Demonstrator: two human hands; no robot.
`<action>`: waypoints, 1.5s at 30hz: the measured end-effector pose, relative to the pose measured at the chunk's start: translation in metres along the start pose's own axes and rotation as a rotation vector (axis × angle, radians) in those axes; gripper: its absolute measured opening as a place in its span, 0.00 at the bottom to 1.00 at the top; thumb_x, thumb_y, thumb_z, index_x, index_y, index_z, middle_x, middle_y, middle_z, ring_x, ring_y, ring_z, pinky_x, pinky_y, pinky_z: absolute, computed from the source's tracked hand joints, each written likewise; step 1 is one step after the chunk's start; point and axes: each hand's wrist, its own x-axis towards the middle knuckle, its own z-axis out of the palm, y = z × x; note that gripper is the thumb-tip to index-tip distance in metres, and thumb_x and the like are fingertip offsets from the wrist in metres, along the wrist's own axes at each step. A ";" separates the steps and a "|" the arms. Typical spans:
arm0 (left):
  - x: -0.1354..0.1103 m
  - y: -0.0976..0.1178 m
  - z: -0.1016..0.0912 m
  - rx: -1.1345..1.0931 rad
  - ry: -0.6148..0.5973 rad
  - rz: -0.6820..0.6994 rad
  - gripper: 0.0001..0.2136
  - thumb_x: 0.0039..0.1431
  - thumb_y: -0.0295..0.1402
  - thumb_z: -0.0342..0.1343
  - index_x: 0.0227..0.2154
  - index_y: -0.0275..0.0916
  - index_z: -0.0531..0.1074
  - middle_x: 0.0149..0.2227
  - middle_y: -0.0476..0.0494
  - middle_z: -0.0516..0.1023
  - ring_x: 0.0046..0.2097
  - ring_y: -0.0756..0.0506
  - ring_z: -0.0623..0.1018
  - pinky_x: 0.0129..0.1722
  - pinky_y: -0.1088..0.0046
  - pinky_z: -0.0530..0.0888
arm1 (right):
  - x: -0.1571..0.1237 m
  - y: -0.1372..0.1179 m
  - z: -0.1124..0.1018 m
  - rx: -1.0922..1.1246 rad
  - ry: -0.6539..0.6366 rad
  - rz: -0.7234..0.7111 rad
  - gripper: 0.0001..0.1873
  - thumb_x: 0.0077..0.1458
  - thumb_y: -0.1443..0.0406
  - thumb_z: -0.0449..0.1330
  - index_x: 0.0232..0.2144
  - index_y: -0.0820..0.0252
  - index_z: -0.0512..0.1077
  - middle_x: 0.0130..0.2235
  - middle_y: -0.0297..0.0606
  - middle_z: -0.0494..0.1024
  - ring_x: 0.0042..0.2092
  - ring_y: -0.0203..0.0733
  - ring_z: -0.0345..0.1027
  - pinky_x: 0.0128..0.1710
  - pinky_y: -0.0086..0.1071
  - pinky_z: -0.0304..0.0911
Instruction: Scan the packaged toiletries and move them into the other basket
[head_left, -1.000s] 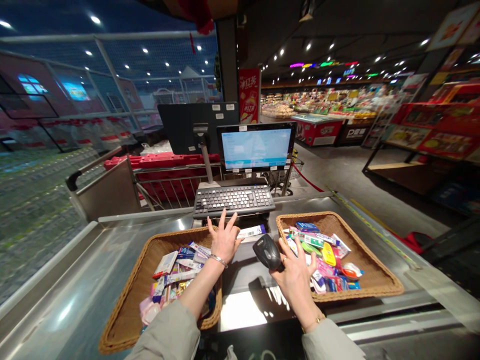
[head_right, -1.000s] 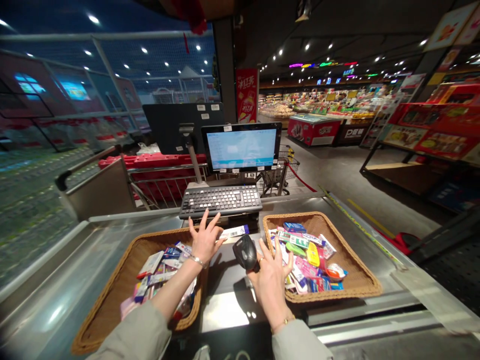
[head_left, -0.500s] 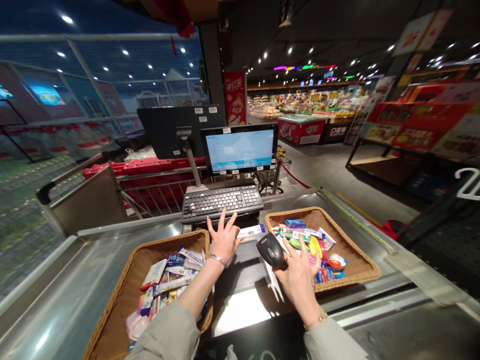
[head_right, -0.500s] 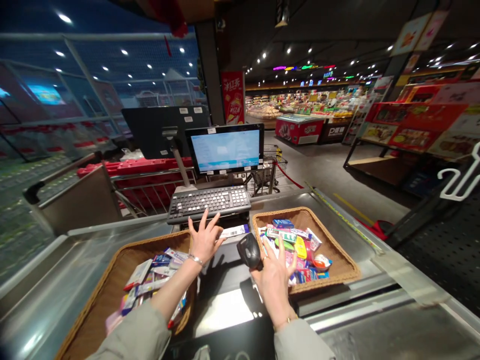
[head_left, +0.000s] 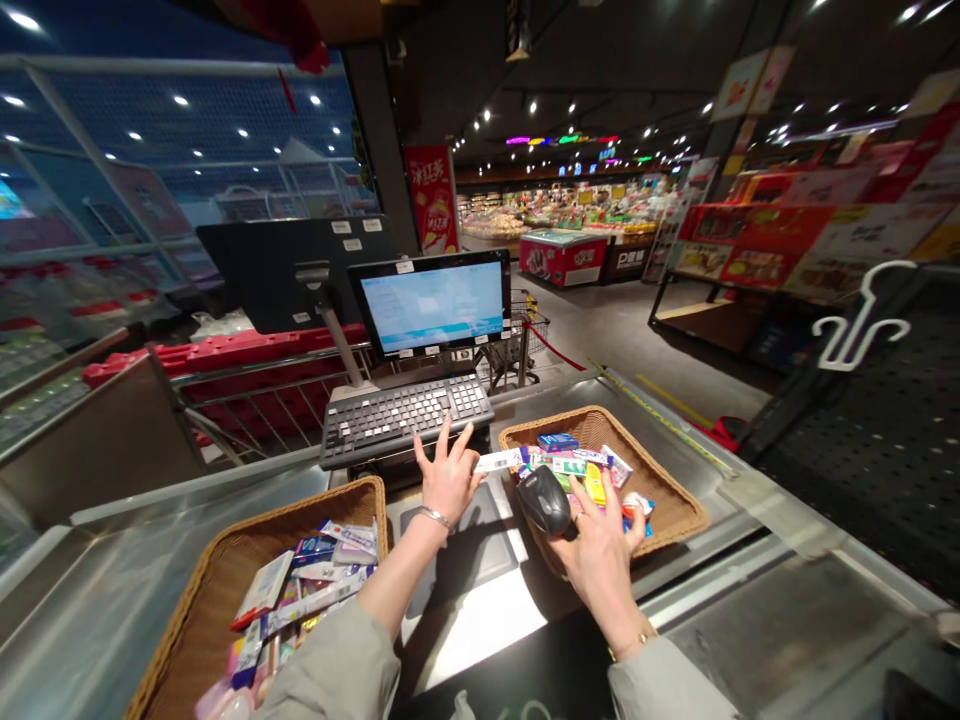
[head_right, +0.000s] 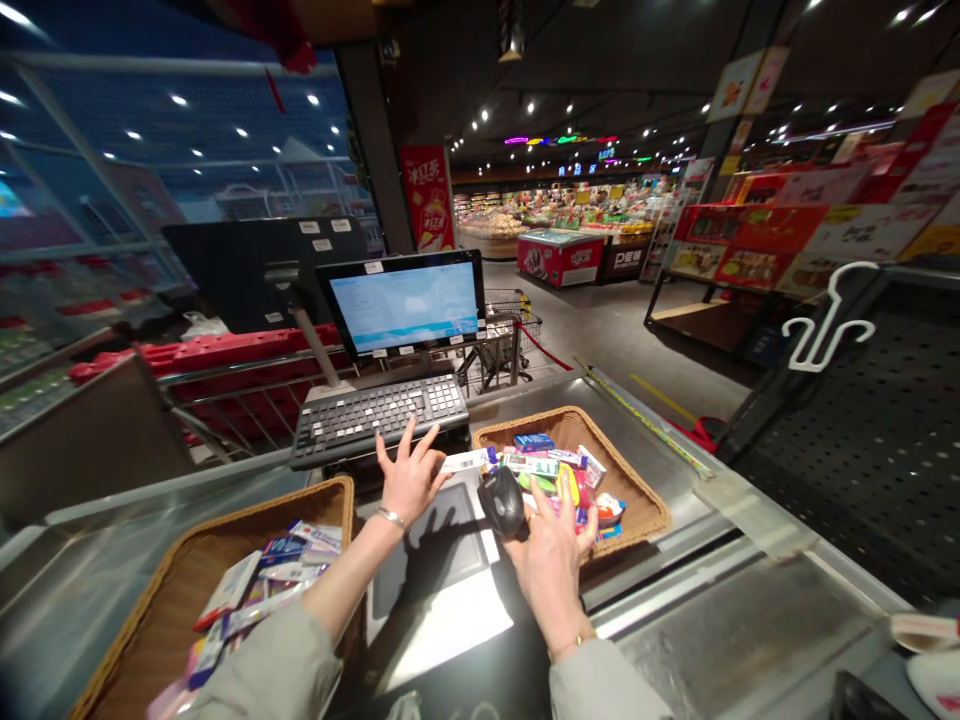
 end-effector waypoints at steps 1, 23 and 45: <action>0.003 0.002 0.002 -0.004 -0.001 0.005 0.04 0.56 0.36 0.58 0.34 0.45 0.75 0.63 0.44 0.66 0.69 0.31 0.51 0.61 0.29 0.34 | 0.000 0.002 -0.001 -0.006 0.012 0.001 0.08 0.50 0.61 0.59 0.32 0.53 0.77 0.53 0.37 0.76 0.65 0.57 0.49 0.61 0.60 0.30; 0.051 0.052 0.045 -0.036 -0.008 0.163 0.07 0.60 0.28 0.52 0.35 0.45 0.74 0.63 0.47 0.65 0.69 0.34 0.52 0.61 0.29 0.35 | 0.008 0.066 -0.004 -0.078 0.035 0.098 0.08 0.48 0.58 0.62 0.32 0.50 0.78 0.54 0.35 0.75 0.66 0.58 0.47 0.60 0.62 0.27; 0.058 0.065 0.060 -0.053 -0.059 0.175 0.24 0.59 0.28 0.49 0.59 0.49 0.64 0.67 0.43 0.56 0.70 0.36 0.44 0.61 0.33 0.31 | 0.011 0.075 -0.008 -0.098 0.037 0.123 0.09 0.50 0.58 0.60 0.33 0.51 0.78 0.54 0.36 0.75 0.66 0.59 0.46 0.60 0.62 0.28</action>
